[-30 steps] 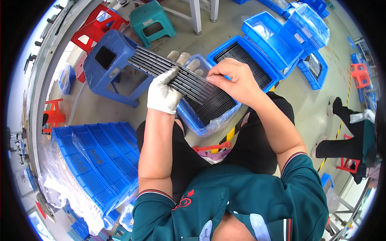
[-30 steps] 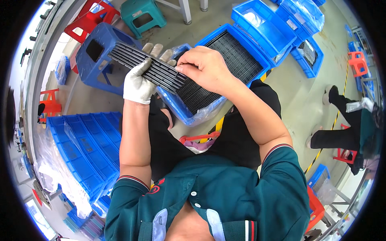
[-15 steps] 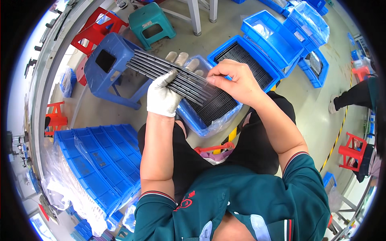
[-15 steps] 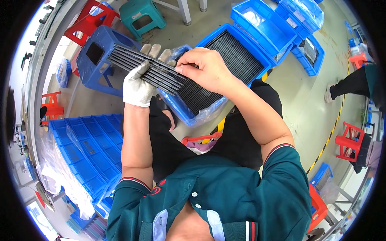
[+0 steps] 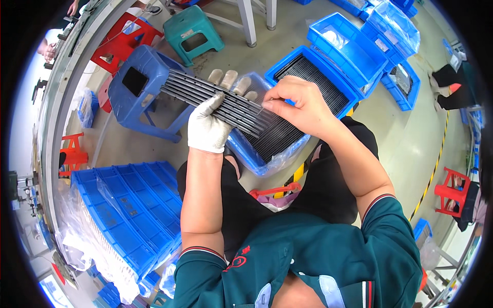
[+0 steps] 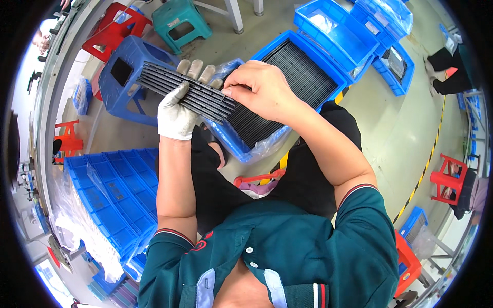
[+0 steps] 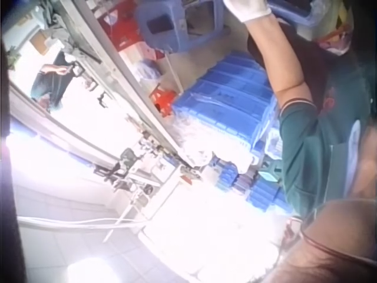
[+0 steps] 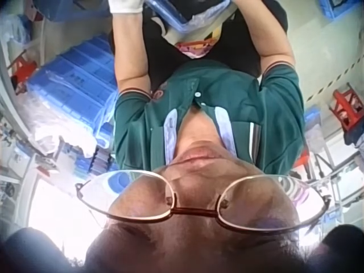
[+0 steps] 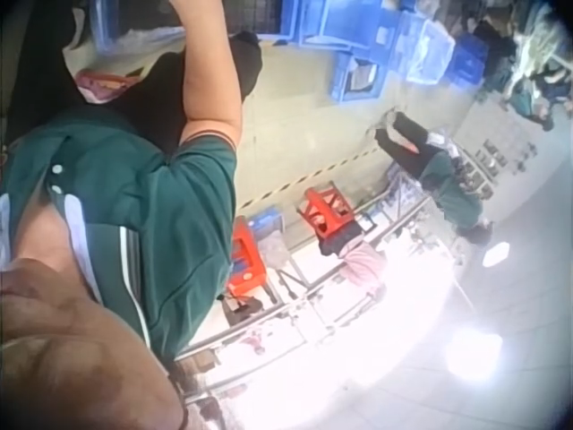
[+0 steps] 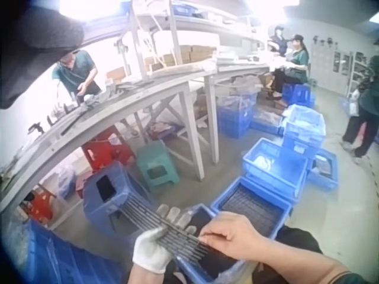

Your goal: The recorder is inspecting small black rods and sorting them into plastic trays.

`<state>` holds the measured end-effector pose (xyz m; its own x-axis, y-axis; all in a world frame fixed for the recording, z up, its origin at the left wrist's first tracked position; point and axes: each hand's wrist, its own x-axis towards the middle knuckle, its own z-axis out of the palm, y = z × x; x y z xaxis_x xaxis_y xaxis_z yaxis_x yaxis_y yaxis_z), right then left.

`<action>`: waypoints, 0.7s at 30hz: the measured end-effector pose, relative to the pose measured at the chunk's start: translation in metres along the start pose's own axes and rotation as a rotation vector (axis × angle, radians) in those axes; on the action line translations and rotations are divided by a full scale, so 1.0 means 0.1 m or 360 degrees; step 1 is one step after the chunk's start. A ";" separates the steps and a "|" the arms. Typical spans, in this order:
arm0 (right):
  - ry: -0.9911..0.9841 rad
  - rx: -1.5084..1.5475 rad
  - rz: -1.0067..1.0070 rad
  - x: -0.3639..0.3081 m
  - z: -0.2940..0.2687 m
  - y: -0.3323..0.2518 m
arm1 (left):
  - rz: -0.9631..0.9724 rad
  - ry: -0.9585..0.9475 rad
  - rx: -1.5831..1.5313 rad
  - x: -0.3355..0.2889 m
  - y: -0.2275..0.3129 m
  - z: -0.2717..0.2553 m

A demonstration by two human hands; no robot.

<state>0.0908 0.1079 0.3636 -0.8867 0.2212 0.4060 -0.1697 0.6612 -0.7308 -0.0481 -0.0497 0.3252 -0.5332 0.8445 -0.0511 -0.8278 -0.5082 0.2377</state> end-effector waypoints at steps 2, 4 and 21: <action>0.0010 0.0017 -0.0014 0.00 0.00 0.00 | 0.0002 0.0010 0.0062 0.00 0.01 -0.01; 0.0009 0.0020 0.0000 0.00 0.00 0.01 | 0.0010 0.0031 0.0066 -0.01 0.01 -0.01; -0.0009 0.0028 0.0069 0.01 0.06 0.01 | 0.0206 0.0447 0.0220 -0.02 -0.02 -0.04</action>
<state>0.0872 0.1044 0.3598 -0.8959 0.2451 0.3705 -0.1386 0.6382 -0.7573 -0.0457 -0.0513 0.3212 -0.6754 0.6852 -0.2727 -0.7289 -0.5642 0.3878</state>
